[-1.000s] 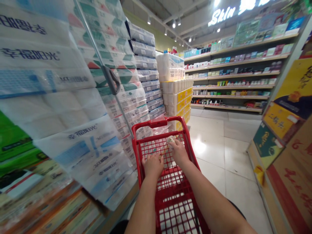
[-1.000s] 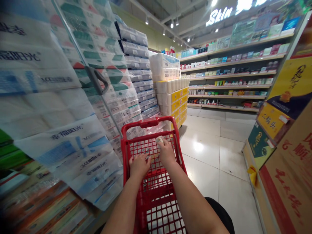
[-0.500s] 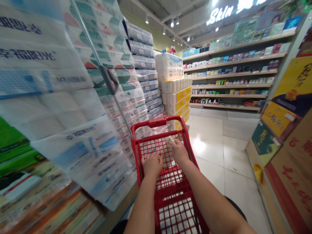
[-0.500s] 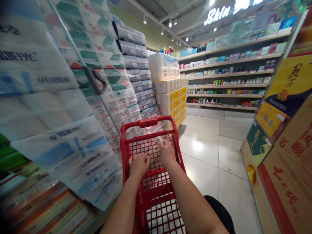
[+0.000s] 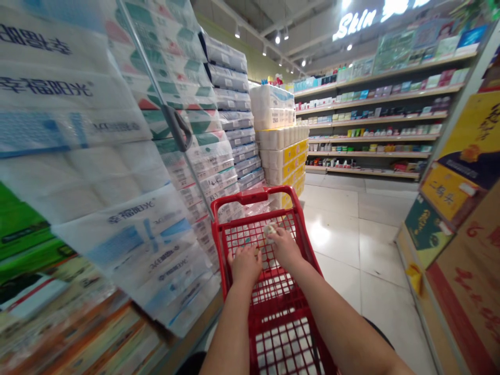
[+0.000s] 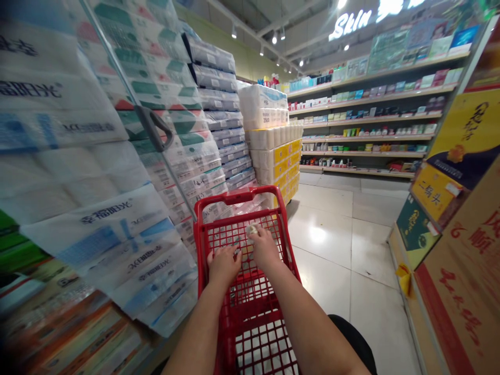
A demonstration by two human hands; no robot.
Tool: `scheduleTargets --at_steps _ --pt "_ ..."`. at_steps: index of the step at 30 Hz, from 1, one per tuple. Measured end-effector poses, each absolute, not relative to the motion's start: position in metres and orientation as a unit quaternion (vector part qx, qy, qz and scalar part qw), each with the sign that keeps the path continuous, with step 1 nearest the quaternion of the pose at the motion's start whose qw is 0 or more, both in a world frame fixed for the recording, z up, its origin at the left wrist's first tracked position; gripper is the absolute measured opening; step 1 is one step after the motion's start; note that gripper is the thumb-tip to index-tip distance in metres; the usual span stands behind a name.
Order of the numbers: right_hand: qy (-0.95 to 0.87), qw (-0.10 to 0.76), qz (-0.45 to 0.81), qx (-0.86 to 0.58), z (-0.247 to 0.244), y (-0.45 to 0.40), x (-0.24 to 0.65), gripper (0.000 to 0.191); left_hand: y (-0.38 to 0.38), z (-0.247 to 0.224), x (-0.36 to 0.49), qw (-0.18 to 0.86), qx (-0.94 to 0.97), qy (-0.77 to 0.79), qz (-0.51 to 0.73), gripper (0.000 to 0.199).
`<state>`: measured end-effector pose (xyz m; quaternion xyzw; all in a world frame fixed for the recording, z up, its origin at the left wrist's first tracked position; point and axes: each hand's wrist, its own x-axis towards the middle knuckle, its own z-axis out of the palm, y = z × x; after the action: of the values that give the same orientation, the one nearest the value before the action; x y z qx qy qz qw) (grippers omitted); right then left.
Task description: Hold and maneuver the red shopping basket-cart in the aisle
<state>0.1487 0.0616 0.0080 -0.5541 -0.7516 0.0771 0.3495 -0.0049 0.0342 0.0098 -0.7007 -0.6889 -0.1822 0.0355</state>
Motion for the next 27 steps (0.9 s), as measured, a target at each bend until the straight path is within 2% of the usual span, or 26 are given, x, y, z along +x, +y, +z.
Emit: scheduleTargets --at_steps 3,7,12,17,22,27 --pt "-0.788 0.337 0.094 -0.506 0.007 0.059 0.142 0.043 0.035 0.009 -0.005 0.037 -0.704 -0.686 -0.179 0.034" --pt "-0.74 0.35 0.087 -0.568 0.006 0.056 0.136 0.043 0.034 0.01 -0.005 0.037 -0.703 -0.687 -0.181 0.035" --pt "-0.801 0.327 0.114 -0.489 0.004 0.055 0.135 0.035 0.032 0.014 -0.005 0.031 -0.707 -0.687 -0.165 0.033" --pt "-0.732 0.357 0.11 -0.569 0.006 0.056 0.139 0.038 0.032 0.015 -0.006 0.033 -0.703 -0.692 -0.159 0.036" --pt "-0.799 0.341 0.166 -0.467 0.004 0.054 0.134 0.036 0.035 0.012 -0.008 0.04 -0.712 -0.683 -0.155 0.034" --pt "-0.715 0.364 0.136 -0.581 0.006 0.057 0.139 0.028 0.035 0.01 -0.008 0.041 -0.707 -0.686 -0.167 0.037"
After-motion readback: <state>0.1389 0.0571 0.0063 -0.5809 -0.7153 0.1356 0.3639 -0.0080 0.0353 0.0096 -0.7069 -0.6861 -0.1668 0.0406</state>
